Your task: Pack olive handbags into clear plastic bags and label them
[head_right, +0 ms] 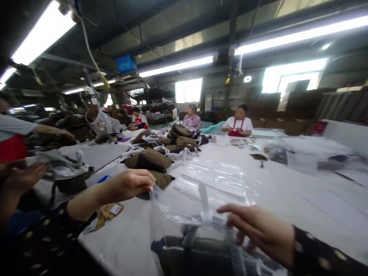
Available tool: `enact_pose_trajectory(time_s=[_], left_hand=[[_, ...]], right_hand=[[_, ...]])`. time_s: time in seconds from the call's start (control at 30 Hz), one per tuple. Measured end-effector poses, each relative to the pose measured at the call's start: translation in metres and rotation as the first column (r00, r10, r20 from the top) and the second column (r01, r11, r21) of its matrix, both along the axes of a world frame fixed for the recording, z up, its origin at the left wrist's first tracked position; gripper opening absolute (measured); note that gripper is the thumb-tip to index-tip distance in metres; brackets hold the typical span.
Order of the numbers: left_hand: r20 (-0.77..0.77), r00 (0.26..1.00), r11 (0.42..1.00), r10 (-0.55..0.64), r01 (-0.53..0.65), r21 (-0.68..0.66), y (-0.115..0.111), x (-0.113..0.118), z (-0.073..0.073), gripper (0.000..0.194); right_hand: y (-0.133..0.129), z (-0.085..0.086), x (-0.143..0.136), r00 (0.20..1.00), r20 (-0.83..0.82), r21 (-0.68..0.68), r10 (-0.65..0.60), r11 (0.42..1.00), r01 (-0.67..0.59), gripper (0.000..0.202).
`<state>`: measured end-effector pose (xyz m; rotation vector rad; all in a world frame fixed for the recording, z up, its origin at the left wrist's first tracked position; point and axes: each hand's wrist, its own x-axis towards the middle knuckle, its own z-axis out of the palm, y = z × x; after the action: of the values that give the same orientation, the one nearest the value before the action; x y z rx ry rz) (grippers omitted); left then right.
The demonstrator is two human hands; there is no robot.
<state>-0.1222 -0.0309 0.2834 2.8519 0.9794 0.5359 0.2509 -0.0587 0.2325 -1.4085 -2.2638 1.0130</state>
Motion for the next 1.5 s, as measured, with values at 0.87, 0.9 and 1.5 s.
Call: enact_pose_trajectory(time_s=[0.87,0.9,1.5], left_hand=[[0.051,0.995,0.983,0.088,-0.079,-0.165,0.016,-0.035,-0.005,0.015],[0.075,0.993,0.977,0.095,-0.079,-0.196,0.021,-0.039,-0.007,0.013],[0.63,0.266,0.6,0.73,0.19,-0.777,0.036,0.019,-0.15,0.033]], right_hand=[[0.026,0.009,0.046,0.859,0.512,0.155,0.024,0.981,-0.119,0.035],[0.02,0.016,0.064,0.844,0.536,0.185,-0.036,0.98,-0.075,0.03],[0.026,-0.123,0.078,0.296,-0.851,-0.254,-0.434,0.833,0.492,0.026]])
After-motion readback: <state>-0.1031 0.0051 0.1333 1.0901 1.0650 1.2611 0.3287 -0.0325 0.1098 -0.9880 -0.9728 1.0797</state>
